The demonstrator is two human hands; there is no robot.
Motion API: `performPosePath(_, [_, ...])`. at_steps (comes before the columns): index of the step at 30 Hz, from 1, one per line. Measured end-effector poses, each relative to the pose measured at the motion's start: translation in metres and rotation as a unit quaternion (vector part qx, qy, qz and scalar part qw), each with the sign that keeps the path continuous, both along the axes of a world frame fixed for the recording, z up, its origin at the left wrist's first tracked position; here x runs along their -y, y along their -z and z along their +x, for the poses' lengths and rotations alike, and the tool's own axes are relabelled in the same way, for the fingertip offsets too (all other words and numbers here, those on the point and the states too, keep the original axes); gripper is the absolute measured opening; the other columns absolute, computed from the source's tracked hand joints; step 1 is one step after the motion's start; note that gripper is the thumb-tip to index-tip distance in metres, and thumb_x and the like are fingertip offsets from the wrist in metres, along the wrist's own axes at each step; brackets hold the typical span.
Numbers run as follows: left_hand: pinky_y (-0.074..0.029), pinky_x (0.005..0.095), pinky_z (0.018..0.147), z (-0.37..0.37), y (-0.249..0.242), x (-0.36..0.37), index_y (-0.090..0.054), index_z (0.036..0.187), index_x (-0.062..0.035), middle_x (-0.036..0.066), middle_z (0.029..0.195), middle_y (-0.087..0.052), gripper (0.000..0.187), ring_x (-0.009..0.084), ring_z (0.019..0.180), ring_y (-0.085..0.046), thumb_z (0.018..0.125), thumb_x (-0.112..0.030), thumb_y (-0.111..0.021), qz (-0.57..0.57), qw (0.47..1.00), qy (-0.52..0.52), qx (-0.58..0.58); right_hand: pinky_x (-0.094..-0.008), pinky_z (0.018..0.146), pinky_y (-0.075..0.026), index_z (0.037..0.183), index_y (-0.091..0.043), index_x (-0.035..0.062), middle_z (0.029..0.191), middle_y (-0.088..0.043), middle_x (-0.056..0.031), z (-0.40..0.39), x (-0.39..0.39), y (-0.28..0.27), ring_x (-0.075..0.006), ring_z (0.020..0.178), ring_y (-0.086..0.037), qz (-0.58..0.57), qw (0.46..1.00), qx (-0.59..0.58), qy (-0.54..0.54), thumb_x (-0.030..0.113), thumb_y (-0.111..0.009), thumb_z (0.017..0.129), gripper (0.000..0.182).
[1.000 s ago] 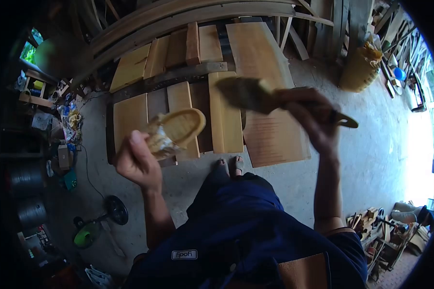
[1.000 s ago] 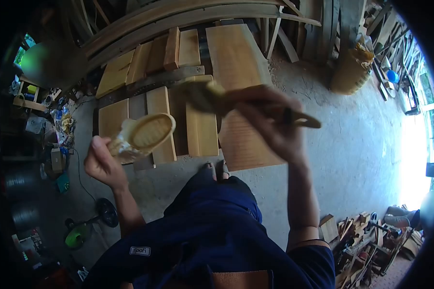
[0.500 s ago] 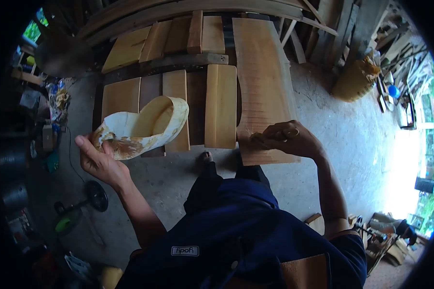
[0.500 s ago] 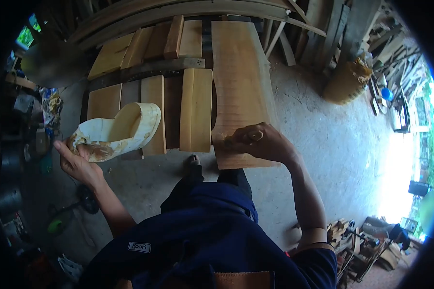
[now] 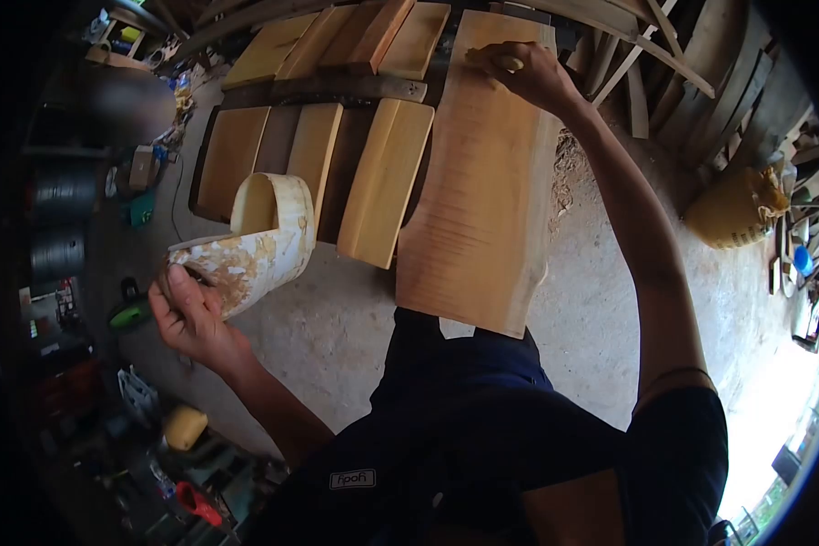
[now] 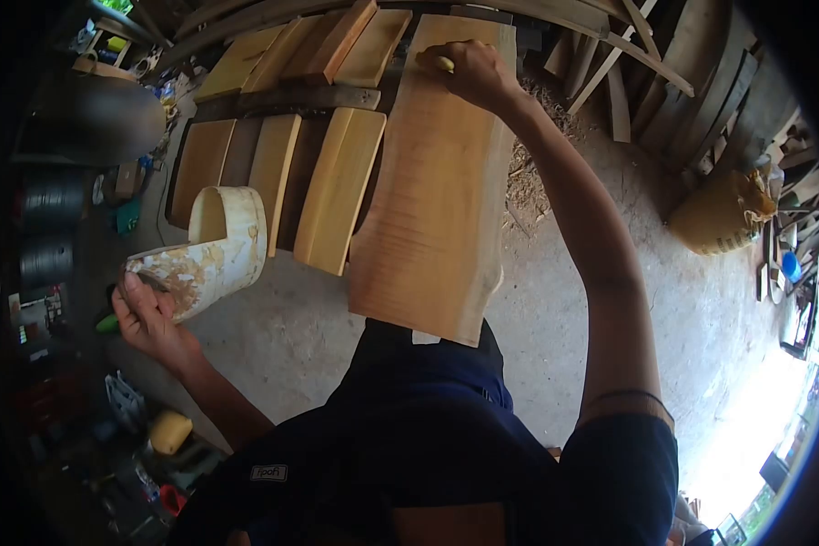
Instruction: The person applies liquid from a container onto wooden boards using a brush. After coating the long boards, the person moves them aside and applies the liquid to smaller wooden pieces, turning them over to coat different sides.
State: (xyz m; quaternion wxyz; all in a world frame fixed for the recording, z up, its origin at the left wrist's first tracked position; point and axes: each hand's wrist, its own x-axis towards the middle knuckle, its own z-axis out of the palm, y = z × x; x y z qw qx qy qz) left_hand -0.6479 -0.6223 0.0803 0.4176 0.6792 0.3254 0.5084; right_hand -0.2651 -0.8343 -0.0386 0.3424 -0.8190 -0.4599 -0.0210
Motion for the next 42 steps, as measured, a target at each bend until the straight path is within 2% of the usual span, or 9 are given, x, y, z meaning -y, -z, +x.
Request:
performPosePath(7, [-0.018, 0.0181, 0.043, -0.034, -0.011, 0.044, -0.056, 0.089, -0.0045, -0.01, 0.057, -0.032, 0.017, -0.0017, 0.05, -0.025, 0.094, -0.02, -0.057, -0.007, 0.998, -0.055, 0.041, -0.0319, 0.065, -0.054, 0.109, -0.063, 0.0071, 0.088, -0.066, -0.0128, -0.103, 0.035, 0.047, -0.0221, 0.074, -0.066, -0.113, 0.968, 0.185, -0.124, 0.015, -0.062, 0.085, 0.026])
performPosePath(9, [-0.018, 0.0184, 0.043, -0.042, -0.006, 0.049, -0.056, 0.088, -0.0048, -0.009, 0.056, -0.031, 0.017, -0.0017, 0.05, -0.025, 0.094, -0.02, -0.057, -0.023, 0.997, -0.058, 0.048, -0.0321, 0.069, -0.054, 0.11, -0.064, 0.0057, 0.092, -0.067, -0.0122, -0.17, 0.063, -0.021, -0.0215, 0.079, -0.067, -0.072, 0.958, 0.249, -0.127, 0.012, -0.062, 0.085, 0.026])
performPosePath(14, [-0.02, 0.0198, 0.046, -0.053, 0.019, 0.075, -0.052, 0.078, -0.0085, -0.01, 0.055, -0.026, 0.023, 0.0004, 0.05, -0.023, 0.095, -0.023, -0.056, 0.005, 0.997, -0.06, 0.056, -0.0305, 0.075, -0.053, 0.105, -0.068, 0.0083, 0.098, -0.069, -0.0085, -0.231, 0.102, -0.024, -0.0175, 0.083, -0.065, -0.105, 0.902, -0.353, -0.224, 0.018, -0.063, 0.087, 0.021])
performPosePath(19, [-0.022, 0.0212, 0.047, -0.057, 0.019, 0.079, -0.051, 0.075, -0.0076, -0.008, 0.055, -0.026, 0.026, 0.0017, 0.051, -0.024, 0.095, -0.023, -0.055, -0.024, 0.995, -0.076, 0.06, -0.0273, 0.076, -0.054, 0.108, -0.067, 0.0086, 0.094, -0.069, -0.006, -0.164, 0.094, -0.003, -0.0131, 0.085, -0.065, -0.128, 0.891, -0.401, -0.172, 0.018, -0.063, 0.087, 0.023])
performPosePath(25, [-0.023, 0.021, 0.046, -0.054, 0.008, 0.102, -0.047, 0.071, -0.0091, -0.009, 0.057, -0.027, 0.03, 0.0006, 0.051, -0.026, 0.095, -0.025, -0.055, -0.017, 0.982, -0.17, 0.074, -0.0262, 0.065, -0.056, 0.104, -0.068, 0.008, 0.089, -0.07, -0.0065, -0.036, 0.086, 0.004, -0.0116, 0.073, -0.067, -0.008, 0.996, -0.065, -0.066, 0.017, -0.061, 0.088, 0.02])
performPosePath(31, [-0.024, 0.0189, 0.045, -0.026, 0.004, 0.117, -0.055, 0.089, -0.0012, -0.008, 0.057, -0.031, 0.025, -0.0001, 0.05, -0.029, 0.094, -0.026, -0.058, -0.008, 0.979, -0.198, 0.054, -0.0316, 0.051, -0.054, 0.104, -0.068, 0.0177, 0.089, -0.069, -0.0044, -0.041, 0.081, 0.028, -0.0183, 0.065, -0.066, 0.013, 0.98, 0.147, -0.132, 0.026, -0.056, 0.087, 0.023])
performPosePath(32, [-0.024, 0.0189, 0.045, -0.018, 0.001, 0.118, -0.055, 0.089, -0.0012, -0.008, 0.057, -0.031, 0.025, -0.0001, 0.05, -0.029, 0.094, -0.026, -0.058, -0.004, 0.979, -0.199, 0.052, -0.0327, 0.057, -0.055, 0.103, -0.068, 0.0163, 0.089, -0.068, -0.007, -0.08, 0.088, -0.005, -0.0203, 0.069, -0.067, -0.127, 0.962, 0.226, -0.092, 0.024, -0.057, 0.086, 0.022])
performPosePath(37, [-0.022, 0.022, 0.045, 0.033, -0.014, 0.147, -0.04, 0.066, -0.0126, -0.008, 0.056, -0.027, 0.035, 0.0023, 0.048, -0.025, 0.096, -0.026, -0.054, 0.011, 0.984, -0.179, 0.024, -0.0367, 0.078, -0.055, 0.1, -0.068, 0.0119, 0.095, -0.068, -0.011, -0.159, 0.12, 0.01, -0.0292, 0.082, -0.066, 0.015, 0.91, -0.303, -0.284, 0.019, -0.061, 0.085, 0.018])
performPosePath(42, [-0.022, 0.0218, 0.044, 0.064, -0.027, 0.167, -0.045, 0.073, -0.0092, -0.008, 0.054, -0.027, 0.028, 0.0021, 0.047, -0.025, 0.096, -0.023, -0.053, 0.05, 0.986, -0.155, 0.046, -0.0323, 0.083, -0.053, 0.103, -0.068, 0.0107, 0.098, -0.069, -0.0085, -0.128, 0.122, 0.006, -0.0216, 0.088, -0.066, -0.057, 0.841, -0.438, -0.312, 0.02, -0.063, 0.086, 0.02])
